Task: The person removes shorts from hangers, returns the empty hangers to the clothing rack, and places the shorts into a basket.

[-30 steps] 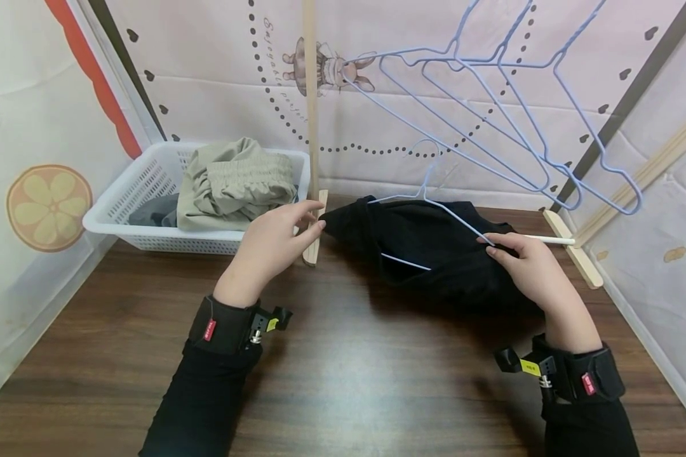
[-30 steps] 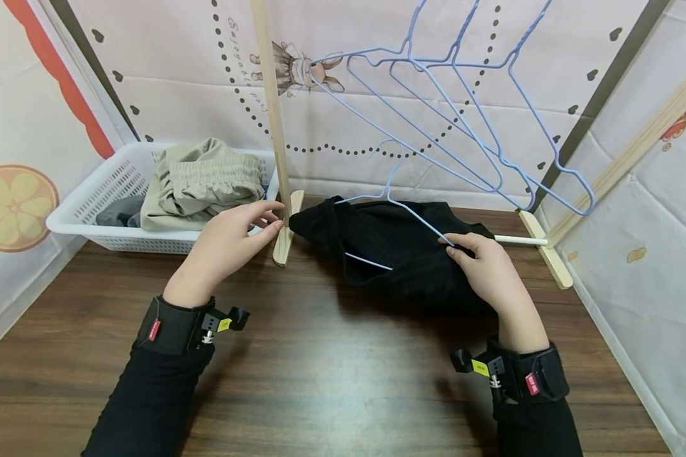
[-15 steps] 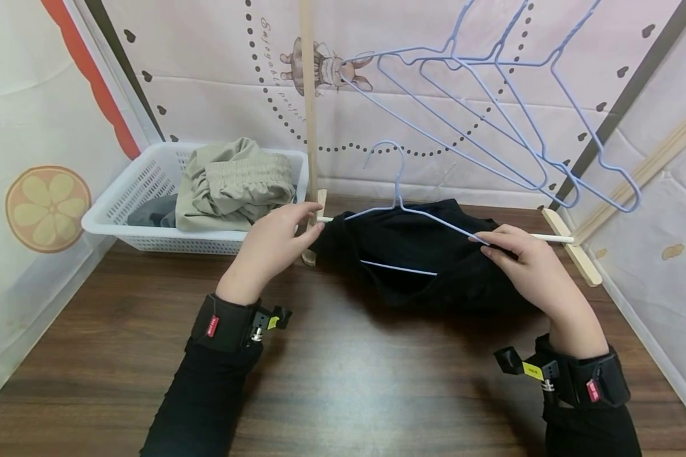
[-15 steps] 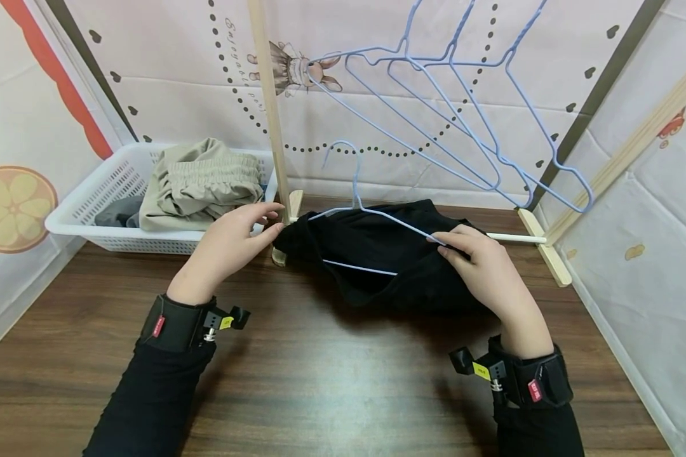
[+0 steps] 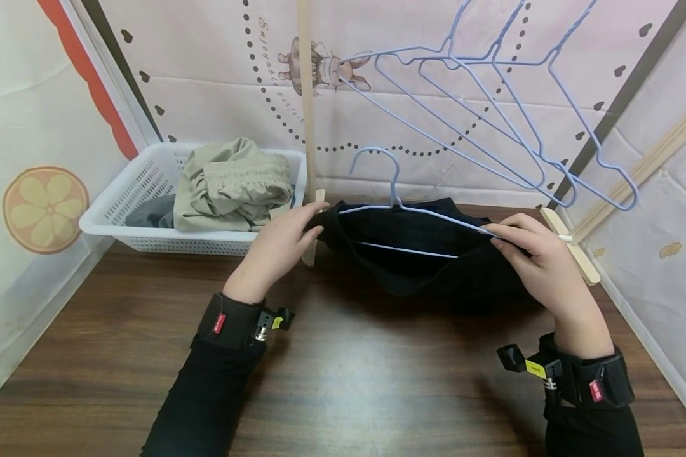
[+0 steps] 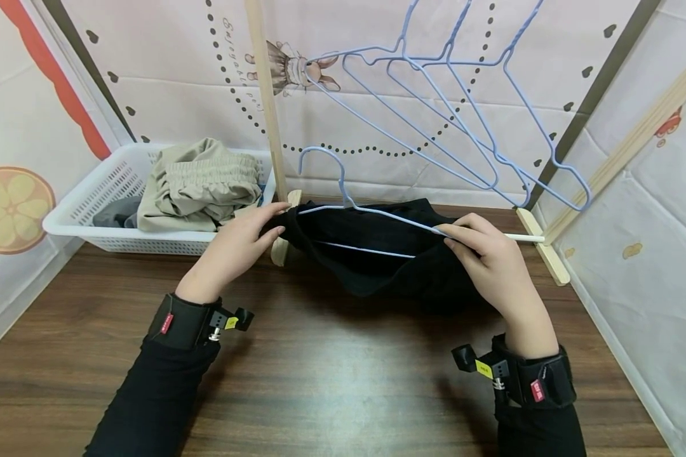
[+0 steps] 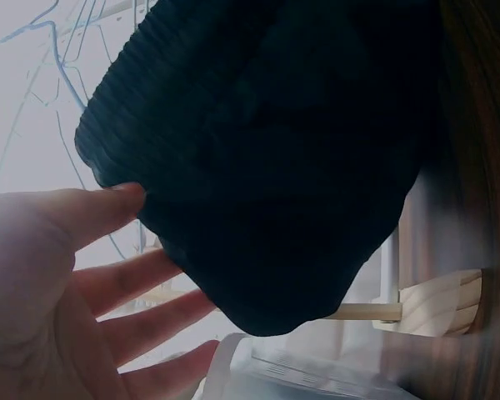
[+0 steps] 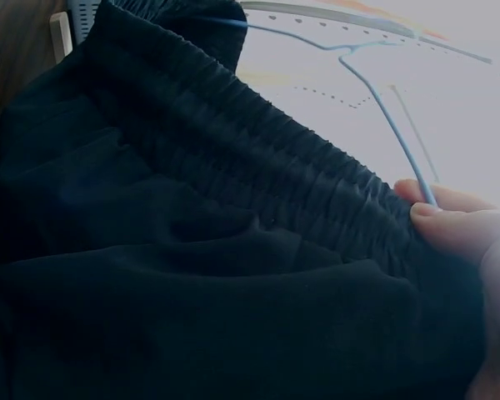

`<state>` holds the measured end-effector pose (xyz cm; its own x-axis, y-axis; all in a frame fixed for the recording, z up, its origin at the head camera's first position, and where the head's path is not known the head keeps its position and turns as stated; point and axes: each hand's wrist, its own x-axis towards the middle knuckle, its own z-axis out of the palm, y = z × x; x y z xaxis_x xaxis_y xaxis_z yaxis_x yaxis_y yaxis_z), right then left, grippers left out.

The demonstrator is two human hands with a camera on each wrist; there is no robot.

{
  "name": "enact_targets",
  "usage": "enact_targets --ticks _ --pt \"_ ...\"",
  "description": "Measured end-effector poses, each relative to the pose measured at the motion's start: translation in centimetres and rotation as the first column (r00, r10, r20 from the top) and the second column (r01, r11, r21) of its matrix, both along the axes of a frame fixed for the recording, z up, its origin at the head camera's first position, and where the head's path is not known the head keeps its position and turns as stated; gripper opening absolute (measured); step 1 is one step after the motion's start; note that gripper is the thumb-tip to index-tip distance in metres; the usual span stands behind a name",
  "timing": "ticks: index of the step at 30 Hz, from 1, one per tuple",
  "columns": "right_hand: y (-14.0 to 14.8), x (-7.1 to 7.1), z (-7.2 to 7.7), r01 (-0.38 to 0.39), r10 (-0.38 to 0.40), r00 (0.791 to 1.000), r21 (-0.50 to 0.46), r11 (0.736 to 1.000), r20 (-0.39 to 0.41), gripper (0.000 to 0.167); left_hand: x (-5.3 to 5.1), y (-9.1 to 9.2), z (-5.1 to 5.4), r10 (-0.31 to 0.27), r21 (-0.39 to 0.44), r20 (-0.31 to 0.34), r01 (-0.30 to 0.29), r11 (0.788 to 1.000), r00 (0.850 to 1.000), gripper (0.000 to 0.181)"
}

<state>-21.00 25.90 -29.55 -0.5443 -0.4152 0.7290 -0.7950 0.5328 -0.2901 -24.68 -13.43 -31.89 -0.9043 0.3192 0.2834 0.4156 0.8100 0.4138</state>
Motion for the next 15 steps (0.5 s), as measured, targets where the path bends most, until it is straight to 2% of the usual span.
enact_targets --ticks 7,10,15 --pt "0.19 -0.21 0.32 -0.062 0.061 0.996 -0.016 0.998 -0.063 0.035 -0.05 0.04 -0.39 -0.010 -0.028 -0.077 0.008 1.000 0.997 0.031" --pt "0.07 -0.25 0.33 -0.012 0.010 0.996 -0.023 1.000 -0.086 0.038 0.08 0.14 -0.36 -0.004 -0.024 -0.106 0.002 1.000 0.994 0.026" --pt "-0.50 -0.34 0.05 0.126 -0.130 0.988 -0.046 0.991 -0.083 0.037 0.58 0.57 -0.10 0.012 -0.034 -0.165 -0.018 0.999 0.986 0.023"
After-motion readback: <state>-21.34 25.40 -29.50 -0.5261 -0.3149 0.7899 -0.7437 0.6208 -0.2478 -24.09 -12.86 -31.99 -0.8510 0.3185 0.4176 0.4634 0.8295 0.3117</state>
